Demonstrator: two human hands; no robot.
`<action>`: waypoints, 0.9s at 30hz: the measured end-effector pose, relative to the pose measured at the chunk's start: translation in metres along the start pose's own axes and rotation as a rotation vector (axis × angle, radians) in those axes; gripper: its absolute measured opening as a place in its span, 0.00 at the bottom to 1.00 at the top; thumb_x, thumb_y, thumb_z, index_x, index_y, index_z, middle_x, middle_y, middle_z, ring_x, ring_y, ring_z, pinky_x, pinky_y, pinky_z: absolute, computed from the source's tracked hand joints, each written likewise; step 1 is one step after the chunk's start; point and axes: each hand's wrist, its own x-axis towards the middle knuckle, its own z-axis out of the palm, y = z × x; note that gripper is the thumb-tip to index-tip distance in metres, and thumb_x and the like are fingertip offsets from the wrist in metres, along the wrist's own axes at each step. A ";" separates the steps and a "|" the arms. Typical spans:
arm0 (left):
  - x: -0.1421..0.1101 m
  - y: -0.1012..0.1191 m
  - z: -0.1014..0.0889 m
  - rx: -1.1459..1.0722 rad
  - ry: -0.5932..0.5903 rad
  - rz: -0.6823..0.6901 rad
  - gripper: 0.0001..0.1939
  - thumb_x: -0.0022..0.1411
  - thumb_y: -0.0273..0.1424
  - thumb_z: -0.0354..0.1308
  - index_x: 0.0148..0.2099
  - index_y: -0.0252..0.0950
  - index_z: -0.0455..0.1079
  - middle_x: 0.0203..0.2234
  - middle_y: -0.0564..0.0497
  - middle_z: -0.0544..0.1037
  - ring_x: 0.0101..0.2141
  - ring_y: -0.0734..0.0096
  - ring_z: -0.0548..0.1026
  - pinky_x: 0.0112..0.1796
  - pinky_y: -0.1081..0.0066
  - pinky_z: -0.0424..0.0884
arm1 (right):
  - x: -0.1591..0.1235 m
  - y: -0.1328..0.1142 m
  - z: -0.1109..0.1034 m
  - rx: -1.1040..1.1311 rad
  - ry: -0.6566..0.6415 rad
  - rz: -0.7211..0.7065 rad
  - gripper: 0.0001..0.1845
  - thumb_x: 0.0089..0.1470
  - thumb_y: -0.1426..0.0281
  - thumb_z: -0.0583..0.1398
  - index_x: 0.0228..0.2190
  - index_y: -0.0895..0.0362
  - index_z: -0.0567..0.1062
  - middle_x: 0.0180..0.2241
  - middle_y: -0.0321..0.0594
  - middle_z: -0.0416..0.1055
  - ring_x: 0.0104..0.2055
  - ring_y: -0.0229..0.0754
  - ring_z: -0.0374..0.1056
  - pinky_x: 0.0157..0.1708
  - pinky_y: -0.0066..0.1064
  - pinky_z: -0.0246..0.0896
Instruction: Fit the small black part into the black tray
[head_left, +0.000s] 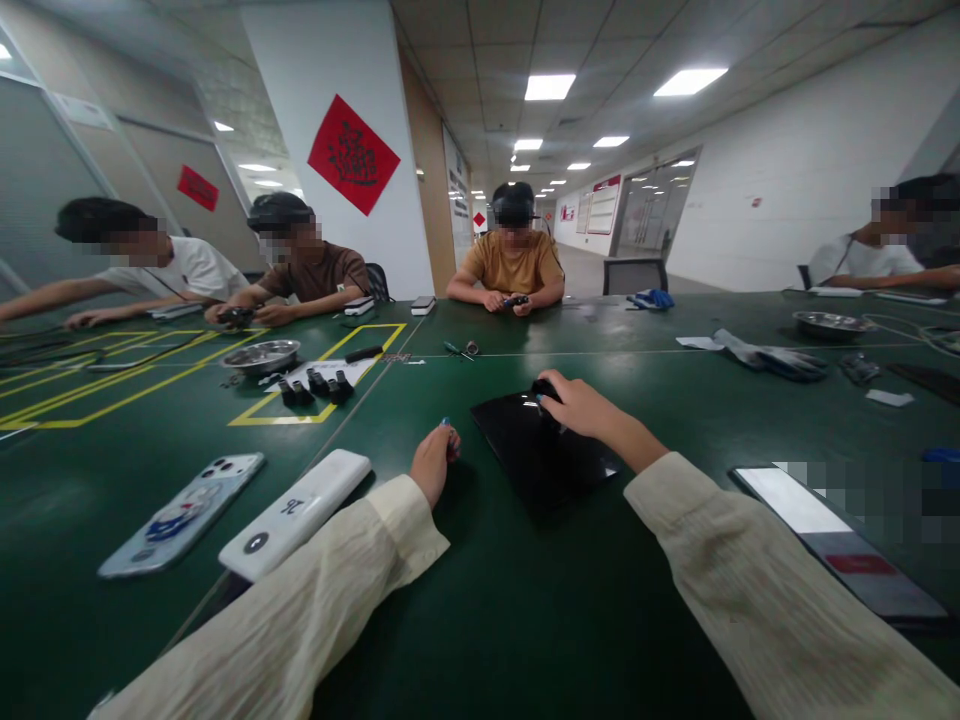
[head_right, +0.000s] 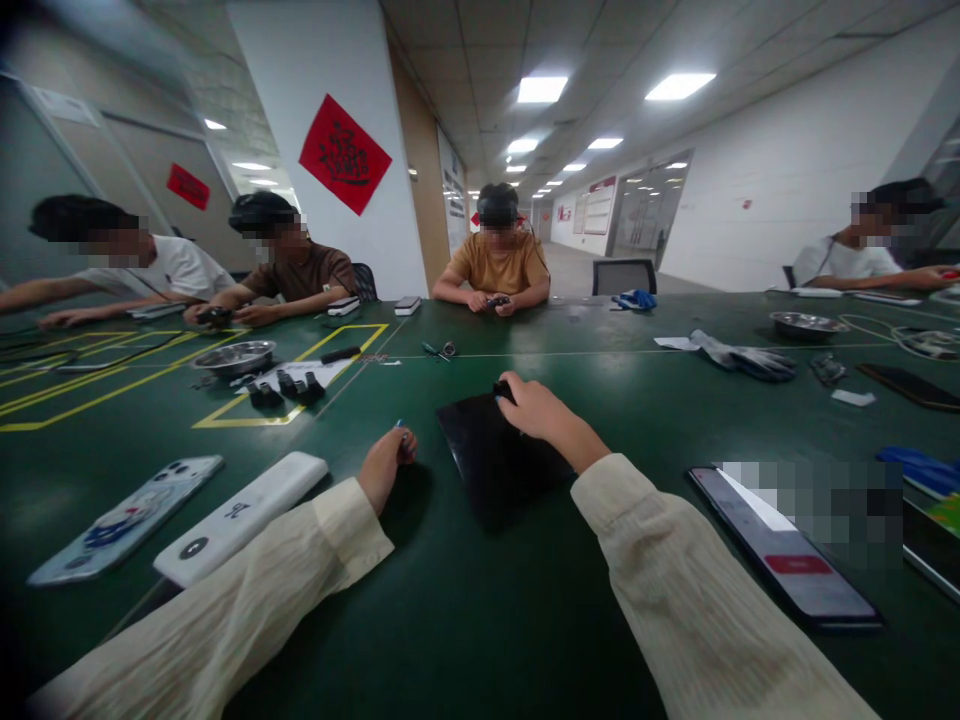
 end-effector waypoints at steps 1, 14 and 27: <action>0.000 0.001 0.000 0.001 0.009 -0.007 0.21 0.53 0.47 0.50 0.21 0.36 0.57 0.16 0.55 0.60 0.19 0.75 0.59 0.22 0.74 0.58 | 0.000 0.000 -0.001 0.032 0.026 0.016 0.19 0.55 0.66 0.50 0.48 0.58 0.63 0.33 0.46 0.71 0.34 0.44 0.67 0.35 0.31 0.57; -0.004 0.000 0.000 -0.005 -0.108 0.067 0.24 0.53 0.53 0.49 0.23 0.37 0.54 0.17 0.57 0.56 0.19 0.76 0.57 0.22 0.73 0.56 | -0.040 -0.010 0.055 1.354 0.170 0.451 0.16 0.45 0.63 0.55 0.38 0.53 0.64 0.19 0.29 0.62 0.15 0.33 0.55 0.13 0.23 0.48; -0.022 0.017 0.003 0.314 -0.340 0.315 0.10 0.58 0.37 0.49 0.30 0.36 0.62 0.24 0.53 0.64 0.27 0.71 0.62 0.30 0.72 0.59 | -0.056 -0.035 0.070 1.724 0.071 0.663 0.07 0.50 0.66 0.53 0.34 0.51 0.64 0.20 0.30 0.63 0.18 0.34 0.60 0.15 0.22 0.49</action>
